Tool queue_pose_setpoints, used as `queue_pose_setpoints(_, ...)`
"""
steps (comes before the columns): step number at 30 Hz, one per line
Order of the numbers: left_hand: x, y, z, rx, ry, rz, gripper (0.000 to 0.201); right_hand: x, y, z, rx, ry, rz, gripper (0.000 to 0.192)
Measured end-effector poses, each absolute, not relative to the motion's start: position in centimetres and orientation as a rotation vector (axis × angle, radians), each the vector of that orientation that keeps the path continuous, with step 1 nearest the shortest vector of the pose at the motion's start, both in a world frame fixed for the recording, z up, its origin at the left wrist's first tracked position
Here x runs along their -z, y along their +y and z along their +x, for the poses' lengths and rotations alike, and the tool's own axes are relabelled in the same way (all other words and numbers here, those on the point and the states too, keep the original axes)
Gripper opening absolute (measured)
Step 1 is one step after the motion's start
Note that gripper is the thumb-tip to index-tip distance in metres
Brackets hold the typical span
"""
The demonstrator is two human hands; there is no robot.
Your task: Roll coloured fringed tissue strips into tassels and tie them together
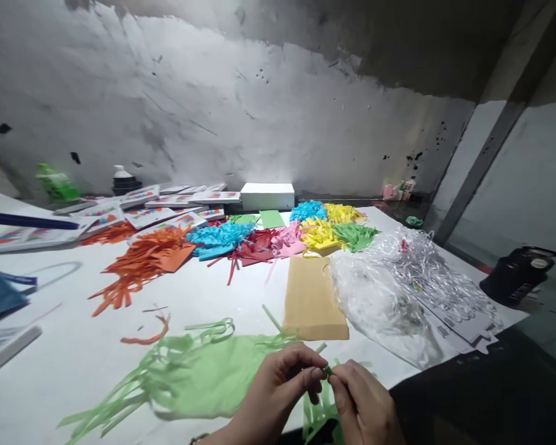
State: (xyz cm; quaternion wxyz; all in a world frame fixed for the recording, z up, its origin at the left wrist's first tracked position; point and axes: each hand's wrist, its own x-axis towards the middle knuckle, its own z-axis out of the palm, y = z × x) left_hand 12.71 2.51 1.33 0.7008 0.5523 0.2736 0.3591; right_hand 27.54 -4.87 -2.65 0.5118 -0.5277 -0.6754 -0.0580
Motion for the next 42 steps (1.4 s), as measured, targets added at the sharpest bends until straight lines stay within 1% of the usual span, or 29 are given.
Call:
queue_pose_setpoints(4,-0.7,1.7,10.4,-0.843,0.662,1.289,0.036,1.6,-5.2,26.3,0.122,-1.805,-1.257,0.017)
queue_pose_setpoints(8,-0.2,1.2,8.5,-0.842,0.617,1.444,0.035,-0.1,-5.4,25.7,0.090,-2.045,-1.192,0.019)
queue_pose_setpoints(13,0.1,0.8,6.3,-0.889,0.597,1.790,0.029,-0.6,-5.6,24.3,0.275,-2.097,-1.149,0.019)
queue_pose_setpoints(15,0.2,0.5,5.5,-0.895,0.595,1.841,0.026,-0.3,-5.7,23.6,0.263,-2.114,-1.110,0.019)
queue_pose_setpoints(18,0.4,0.2,4.6,-0.898,0.602,1.824,0.022,0.2,-5.7,22.6,0.222,-2.104,-1.130,0.018)
queue_pose_setpoints(21,0.6,-0.1,3.9,-0.928,0.613,1.781,0.023,0.5,-5.6,21.8,0.255,-2.071,-1.159,0.016)
queue_pose_setpoints(27,0.9,-0.4,3.4,-0.897,0.663,1.705,0.034,1.4,-5.9,21.2,0.108,-2.091,-1.137,0.018)
queue_pose_setpoints(31,1.1,-0.6,3.3,-0.832,0.678,1.524,0.038,2.3,-6.2,20.9,0.117,-2.051,-1.183,0.014)
queue_pose_setpoints(35,1.3,-0.6,3.1,-0.796,0.693,1.448,0.040,2.7,-6.2,20.3,0.083,-1.998,-1.137,0.018)
queue_pose_setpoints(42,1.8,-0.9,2.4,-0.856,0.720,1.534,0.035,1.6,-5.9,19.6,0.093,-1.983,-1.164,0.028)
